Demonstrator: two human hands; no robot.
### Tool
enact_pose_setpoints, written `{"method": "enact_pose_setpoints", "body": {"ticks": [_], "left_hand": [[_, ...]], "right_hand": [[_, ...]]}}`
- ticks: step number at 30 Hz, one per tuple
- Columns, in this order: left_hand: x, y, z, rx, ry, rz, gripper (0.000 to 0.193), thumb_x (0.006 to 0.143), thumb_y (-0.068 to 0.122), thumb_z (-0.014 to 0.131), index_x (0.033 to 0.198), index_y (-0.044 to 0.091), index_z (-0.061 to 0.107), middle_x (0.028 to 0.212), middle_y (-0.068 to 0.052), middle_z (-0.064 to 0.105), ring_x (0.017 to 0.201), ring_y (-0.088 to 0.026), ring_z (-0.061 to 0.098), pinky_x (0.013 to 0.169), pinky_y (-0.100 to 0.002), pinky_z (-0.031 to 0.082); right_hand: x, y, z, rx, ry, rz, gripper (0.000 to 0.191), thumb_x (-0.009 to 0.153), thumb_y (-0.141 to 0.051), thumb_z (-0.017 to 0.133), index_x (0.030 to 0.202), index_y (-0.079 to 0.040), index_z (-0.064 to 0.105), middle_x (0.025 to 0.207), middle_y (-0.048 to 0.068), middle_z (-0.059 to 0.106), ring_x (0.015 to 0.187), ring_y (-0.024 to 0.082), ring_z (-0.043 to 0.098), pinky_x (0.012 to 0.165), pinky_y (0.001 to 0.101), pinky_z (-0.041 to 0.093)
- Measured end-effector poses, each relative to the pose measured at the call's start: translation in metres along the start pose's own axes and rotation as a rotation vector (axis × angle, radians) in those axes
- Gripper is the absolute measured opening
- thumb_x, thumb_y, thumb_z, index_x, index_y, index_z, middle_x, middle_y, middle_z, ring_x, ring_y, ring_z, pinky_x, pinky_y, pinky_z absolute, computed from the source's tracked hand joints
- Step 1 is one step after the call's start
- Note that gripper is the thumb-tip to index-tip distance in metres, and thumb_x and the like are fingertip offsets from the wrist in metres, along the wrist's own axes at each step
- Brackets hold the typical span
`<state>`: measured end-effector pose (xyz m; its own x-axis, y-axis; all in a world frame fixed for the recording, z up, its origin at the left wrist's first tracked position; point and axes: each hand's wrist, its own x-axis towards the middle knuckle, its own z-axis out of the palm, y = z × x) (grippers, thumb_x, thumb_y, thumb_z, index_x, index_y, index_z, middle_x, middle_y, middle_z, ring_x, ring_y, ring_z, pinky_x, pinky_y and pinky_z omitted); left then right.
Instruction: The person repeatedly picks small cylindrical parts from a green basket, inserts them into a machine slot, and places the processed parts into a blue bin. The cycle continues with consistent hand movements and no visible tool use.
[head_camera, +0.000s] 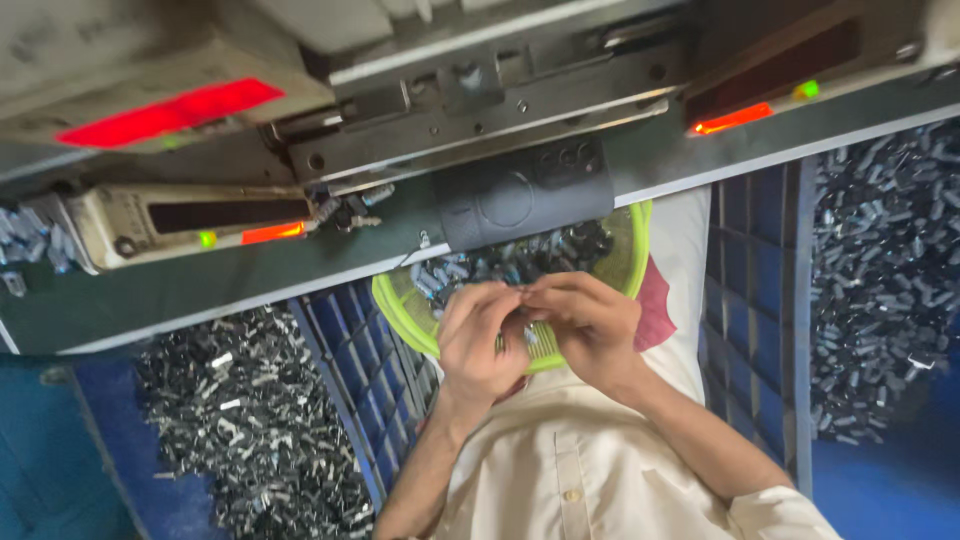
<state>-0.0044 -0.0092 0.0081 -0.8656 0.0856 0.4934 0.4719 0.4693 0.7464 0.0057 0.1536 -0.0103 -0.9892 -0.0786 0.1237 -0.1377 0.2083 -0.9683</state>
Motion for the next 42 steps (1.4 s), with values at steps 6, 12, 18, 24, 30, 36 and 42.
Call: {"method": "enact_pose_setpoints", "body": {"ticks": [6, 12, 18, 24, 30, 36, 42], "left_hand": [[0.002, 0.006, -0.007, -0.220, 0.057, -0.115, 0.028, 0.080, -0.002, 0.073, 0.106, 0.001, 0.063, 0.100, -0.015, 0.069, 0.091, -0.035, 0.071, 0.081, -0.044, 0.059], [0.006, -0.007, -0.012, 0.061, 0.122, 0.224, 0.036, 0.071, -0.007, 0.061, 0.105, 0.004, 0.062, 0.094, -0.010, 0.059, 0.088, -0.033, 0.061, 0.075, -0.046, 0.057], [0.004, 0.011, -0.041, 0.181, -0.054, 0.307, 0.029, 0.077, -0.002, 0.073, 0.106, -0.002, 0.070, 0.100, -0.011, 0.061, 0.094, -0.031, 0.063, 0.082, -0.047, 0.059], [-0.007, 0.013, -0.053, 0.353, 0.202, -0.027, 0.021, 0.072, -0.004, 0.070, 0.089, 0.008, 0.072, 0.094, -0.008, 0.071, 0.085, -0.031, 0.059, 0.075, -0.043, 0.052], [-0.035, -0.005, -0.034, -0.623, 0.138, -0.798, 0.015, 0.093, -0.004, 0.064, 0.108, -0.001, 0.068, 0.106, -0.012, 0.071, 0.075, -0.016, 0.067, 0.066, -0.027, 0.054], [-0.068, -0.013, -0.016, -0.985, 0.167, -0.755, 0.017, 0.102, 0.005, 0.066, 0.116, -0.002, 0.058, 0.122, -0.016, 0.067, 0.084, -0.016, 0.069, 0.078, -0.027, 0.057], [-0.061, -0.017, -0.020, -0.999, 0.229, -0.845, 0.023, 0.101, 0.015, 0.067, 0.113, -0.001, 0.056, 0.115, -0.018, 0.068, 0.071, -0.017, 0.069, 0.066, -0.028, 0.058]], "right_hand": [[-0.010, 0.011, -0.004, 0.652, 0.047, 0.230, 0.027, 0.094, 0.010, 0.068, 0.114, -0.002, 0.053, 0.111, 0.015, 0.070, 0.106, 0.019, 0.070, 0.094, 0.0324, 0.059], [-0.018, 0.024, 0.014, 0.830, -0.010, 0.281, 0.025, 0.096, -0.002, 0.072, 0.109, -0.004, 0.052, 0.111, 0.018, 0.071, 0.105, 0.022, 0.070, 0.096, 0.0354, 0.057], [-0.007, 0.037, 0.018, 1.123, -0.051, 0.511, 0.026, 0.092, 0.002, 0.075, 0.107, -0.006, 0.055, 0.104, 0.015, 0.067, 0.096, 0.025, 0.067, 0.082, 0.0352, 0.055], [0.027, 0.010, 0.012, 1.106, -0.059, 0.412, 0.029, 0.091, 0.008, 0.073, 0.106, -0.009, 0.055, 0.095, 0.013, 0.067, 0.090, 0.025, 0.067, 0.073, 0.0349, 0.055], [0.139, -0.066, -0.016, -0.022, 0.064, -0.398, 0.030, 0.085, 0.023, 0.062, 0.100, -0.002, 0.065, 0.104, 0.015, 0.073, 0.088, 0.024, 0.073, 0.078, 0.0385, 0.062], [0.201, -0.061, -0.003, -0.366, 0.112, -0.676, 0.031, 0.087, 0.026, 0.055, 0.109, 0.005, 0.060, 0.112, 0.014, 0.071, 0.102, 0.024, 0.077, 0.082, 0.0319, 0.066], [0.205, -0.082, -0.009, -0.323, -0.029, -0.562, 0.025, 0.083, 0.021, 0.054, 0.099, 0.003, 0.062, 0.106, 0.015, 0.074, 0.101, 0.029, 0.076, 0.086, 0.0397, 0.062]]}}
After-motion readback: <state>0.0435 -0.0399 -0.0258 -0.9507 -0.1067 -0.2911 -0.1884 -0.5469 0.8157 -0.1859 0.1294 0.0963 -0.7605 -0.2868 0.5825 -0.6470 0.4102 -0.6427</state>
